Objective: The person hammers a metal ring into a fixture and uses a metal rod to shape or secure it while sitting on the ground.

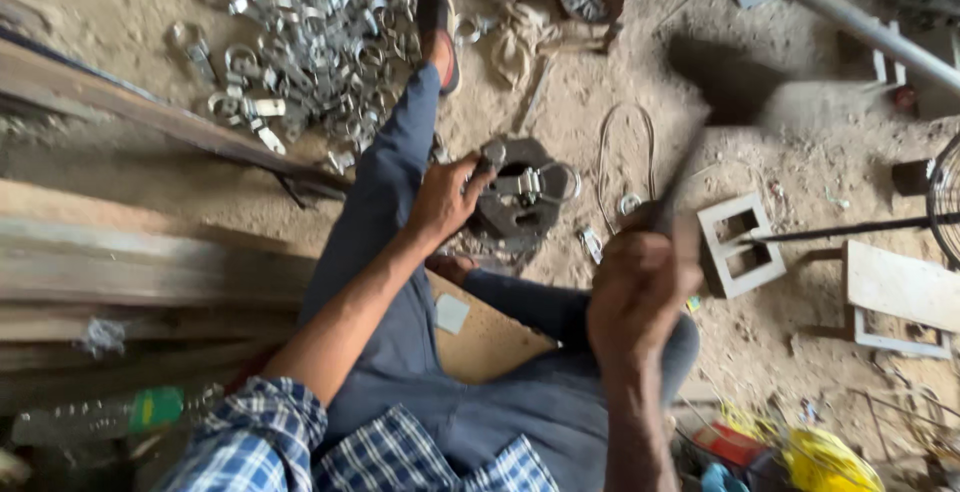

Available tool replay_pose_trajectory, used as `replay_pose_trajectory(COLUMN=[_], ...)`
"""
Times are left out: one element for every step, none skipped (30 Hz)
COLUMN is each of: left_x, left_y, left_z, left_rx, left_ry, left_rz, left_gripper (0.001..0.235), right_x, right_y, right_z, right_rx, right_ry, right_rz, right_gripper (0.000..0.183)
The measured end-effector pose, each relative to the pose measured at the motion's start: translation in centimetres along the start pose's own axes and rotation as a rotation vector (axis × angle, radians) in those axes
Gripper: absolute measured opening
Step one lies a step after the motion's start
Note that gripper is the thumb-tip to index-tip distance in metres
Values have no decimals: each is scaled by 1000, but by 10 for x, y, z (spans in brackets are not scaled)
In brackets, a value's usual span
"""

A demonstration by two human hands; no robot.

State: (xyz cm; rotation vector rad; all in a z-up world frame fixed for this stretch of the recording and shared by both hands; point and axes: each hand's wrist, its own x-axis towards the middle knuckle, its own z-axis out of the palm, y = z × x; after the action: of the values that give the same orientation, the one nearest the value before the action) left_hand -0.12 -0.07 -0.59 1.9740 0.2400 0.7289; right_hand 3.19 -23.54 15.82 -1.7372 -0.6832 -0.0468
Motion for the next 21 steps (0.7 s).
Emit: replay_pose_trajectory(left_x=[-2,1,-3,-2,1,7,14,-1,-18,-11,-3,-2,-1,-6,-6,-3,-3,-1,-1,-3,-4], left_y=[-5,-9,-9,-11,-14,-18,-22,-17,-9,-11,-12,-10,-8,-1,2,3,5,7,9,11,11], left_z=[0,2,8,8,8,6,5,13,18,14,8,1,-6,-1,0,-1,-1,-3,-5,-4,-4], left_rx=[-11,-20,-26,-18,-9,100,211,302,229,176,123,84,44,-16,-6,3,13,10,8,3,0], left_ry=[31,66,71,71,72,44,18,-18,4,49,92,78,62,48,39,32,24,16,9,5,6], left_rz=[43,102,90,94,97,19,-59,-176,-133,-47,40,40,39,29,13,-5,-23,-13,-3,1,2], left_gripper=[25,26,26,26,27,29,32,36,32,28,24,23,23,22,21,20,20,19,19,18,19], right_x=[-6,-9,-10,-7,-12,-19,-23,-34,-41,-34,-31,-34,-36,-42,-49,-55,-60,-61,-61,-62,-64], right_y=[-4,-2,7,20,29,36,41,40,37,41,43,41,44,49,56,64,72,82,90,98,104], right_z=[-4,-4,2,16,29,42,49,39,27,29,26,18,18,15,13,9,3,3,3,3,4], right_rx=[199,312,98,-326,-546,-617,-627,-628,-630,-612,-598,-587,-575,-586,-598,-610,-613,-605,-597,-625,-650], right_ry=[56,89,-1,-127,-233,-261,-240,-239,-237,-206,-199,-197,-196,-195,-193,-194,-210,-217,-224,-178,-134], right_rz=[55,79,69,-25,-124,-189,-197,-123,-49,-16,11,58,105,129,153,176,222,262,301,164,25], right_gripper=[28,29,31,34,38,42,47,43,38,35,36,37,38,36,34,33,34,36,37,36,34])
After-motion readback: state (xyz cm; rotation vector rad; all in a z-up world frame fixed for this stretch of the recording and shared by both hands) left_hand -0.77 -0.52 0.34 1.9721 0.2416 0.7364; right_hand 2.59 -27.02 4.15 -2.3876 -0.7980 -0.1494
